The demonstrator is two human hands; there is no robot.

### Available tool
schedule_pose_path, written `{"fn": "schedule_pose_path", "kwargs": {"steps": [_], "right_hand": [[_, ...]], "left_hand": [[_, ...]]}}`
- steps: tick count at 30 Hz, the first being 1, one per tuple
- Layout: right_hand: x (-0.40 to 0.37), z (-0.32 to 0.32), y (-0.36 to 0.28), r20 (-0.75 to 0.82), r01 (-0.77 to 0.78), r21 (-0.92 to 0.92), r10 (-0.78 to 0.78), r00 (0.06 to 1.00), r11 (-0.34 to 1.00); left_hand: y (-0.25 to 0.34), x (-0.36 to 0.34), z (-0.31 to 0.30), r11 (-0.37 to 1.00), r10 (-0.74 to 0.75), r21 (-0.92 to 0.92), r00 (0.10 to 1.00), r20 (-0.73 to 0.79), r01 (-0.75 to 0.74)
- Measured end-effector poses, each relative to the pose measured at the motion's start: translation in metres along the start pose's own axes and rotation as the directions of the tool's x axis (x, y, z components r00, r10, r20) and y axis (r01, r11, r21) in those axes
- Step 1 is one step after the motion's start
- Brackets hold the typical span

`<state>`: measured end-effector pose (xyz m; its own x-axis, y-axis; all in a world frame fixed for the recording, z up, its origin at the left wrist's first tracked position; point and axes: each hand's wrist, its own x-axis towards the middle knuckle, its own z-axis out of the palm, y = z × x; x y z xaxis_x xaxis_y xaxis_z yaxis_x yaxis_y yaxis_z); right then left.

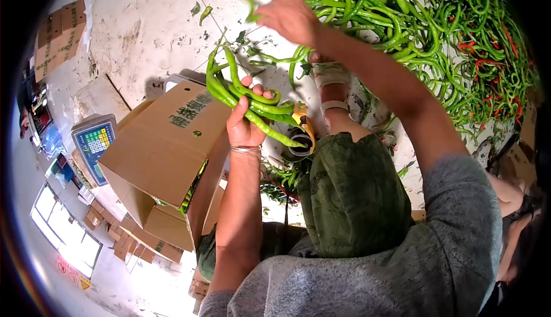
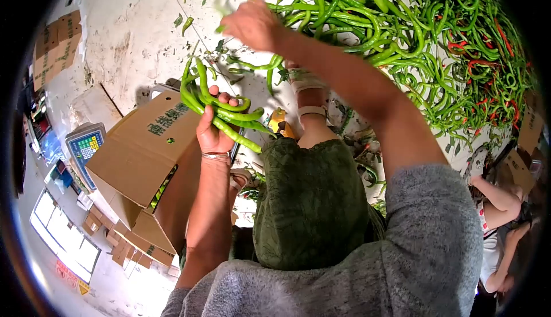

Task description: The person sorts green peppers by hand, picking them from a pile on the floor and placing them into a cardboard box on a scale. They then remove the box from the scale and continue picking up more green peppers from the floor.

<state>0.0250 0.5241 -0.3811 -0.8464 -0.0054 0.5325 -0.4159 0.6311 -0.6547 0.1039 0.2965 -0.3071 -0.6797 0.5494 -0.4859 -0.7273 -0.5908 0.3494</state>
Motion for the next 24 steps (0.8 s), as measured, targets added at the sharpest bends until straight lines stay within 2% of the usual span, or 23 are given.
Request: {"fn": "schedule_pose_path", "kwargs": {"steps": [1,2,3,4,5,6,8,10,11,12,13,14,16,19,21,22,24], "right_hand": [[-0.005,-0.016,-0.025,-0.035,0.011,0.128,-0.007,0.999,0.992],[-0.012,-0.032,-0.053,0.047,0.021,0.192,-0.031,0.998,0.981],[-0.025,-0.038,-0.074,0.067,0.101,0.133,-0.111,0.992,0.986],[-0.036,-0.05,-0.097,0.304,0.009,0.142,-0.052,0.951,0.99],[-0.055,-0.051,-0.11,0.403,-0.001,0.149,-0.06,0.913,0.989],[-0.063,-0.063,-0.122,0.517,-0.128,0.184,0.015,0.856,0.975],[-0.081,-0.052,-0.11,0.439,-0.036,0.305,-0.107,0.892,0.952],[-0.068,-0.046,-0.092,0.357,0.18,0.367,-0.317,0.879,0.913],[-0.062,-0.044,-0.079,0.315,0.284,0.388,-0.416,0.853,0.877],[-0.066,-0.038,-0.064,0.201,0.292,0.23,-0.339,0.919,0.928],[-0.075,-0.032,-0.058,0.256,-0.114,0.044,0.1,0.962,0.992],[-0.081,-0.022,-0.04,0.361,-0.006,-0.255,0.101,0.927,0.967],[-0.098,-0.003,-0.014,0.513,0.269,-0.516,0.042,0.857,0.813],[-0.084,-0.002,-0.002,0.266,0.32,-0.362,-0.232,0.936,0.876],[-0.063,-0.015,-0.02,0.29,0.102,-0.355,0.005,0.957,0.929],[-0.051,-0.024,-0.026,0.303,-0.006,-0.357,0.122,0.945,0.934],[-0.045,-0.037,-0.009,0.287,-0.014,-0.418,0.147,0.947,0.908]], "left_hand": [[-0.004,0.001,-0.001,1.0,0.002,-0.028,1.0,-0.024,-0.003],[-0.007,0.002,-0.001,0.998,0.003,-0.055,0.999,-0.047,-0.006],[-0.01,0.003,-0.002,0.999,-0.006,-0.052,0.999,-0.033,0.005],[-0.013,0.004,-0.004,0.999,-0.009,-0.053,1.0,-0.015,0.009],[-0.016,0.003,-0.007,0.999,-0.012,-0.051,1.0,0.0,0.012],[-0.018,0.003,-0.009,0.999,-0.013,-0.047,1.0,0.017,0.014],[-0.023,-0.008,-0.009,0.999,-0.037,0.012,0.997,-0.072,0.038],[-0.025,-0.014,-0.015,1.0,-0.018,-0.002,0.998,-0.068,0.018],[-0.024,-0.017,-0.009,1.0,-0.014,-0.001,0.99,-0.142,0.014],[-0.026,-0.015,-0.009,1.0,0.016,0.003,0.996,-0.09,-0.016],[-0.024,-0.016,-0.007,1.0,0.007,0.03,0.995,-0.102,-0.004],[-0.02,-0.019,-0.003,0.998,-0.002,0.057,0.993,-0.114,0.008],[-0.016,-0.023,-0.006,0.996,-0.01,0.082,0.996,-0.087,0.017],[-0.011,-0.027,-0.003,0.996,-0.036,0.08,0.994,-0.106,0.045],[-0.011,-0.028,0.009,0.995,-0.057,0.073,0.984,-0.17,0.071],[-0.011,-0.028,0.007,0.995,-0.057,0.072,0.988,-0.145,0.068],[-0.012,-0.027,0.002,0.995,-0.056,0.074,0.994,-0.094,0.063]]}}
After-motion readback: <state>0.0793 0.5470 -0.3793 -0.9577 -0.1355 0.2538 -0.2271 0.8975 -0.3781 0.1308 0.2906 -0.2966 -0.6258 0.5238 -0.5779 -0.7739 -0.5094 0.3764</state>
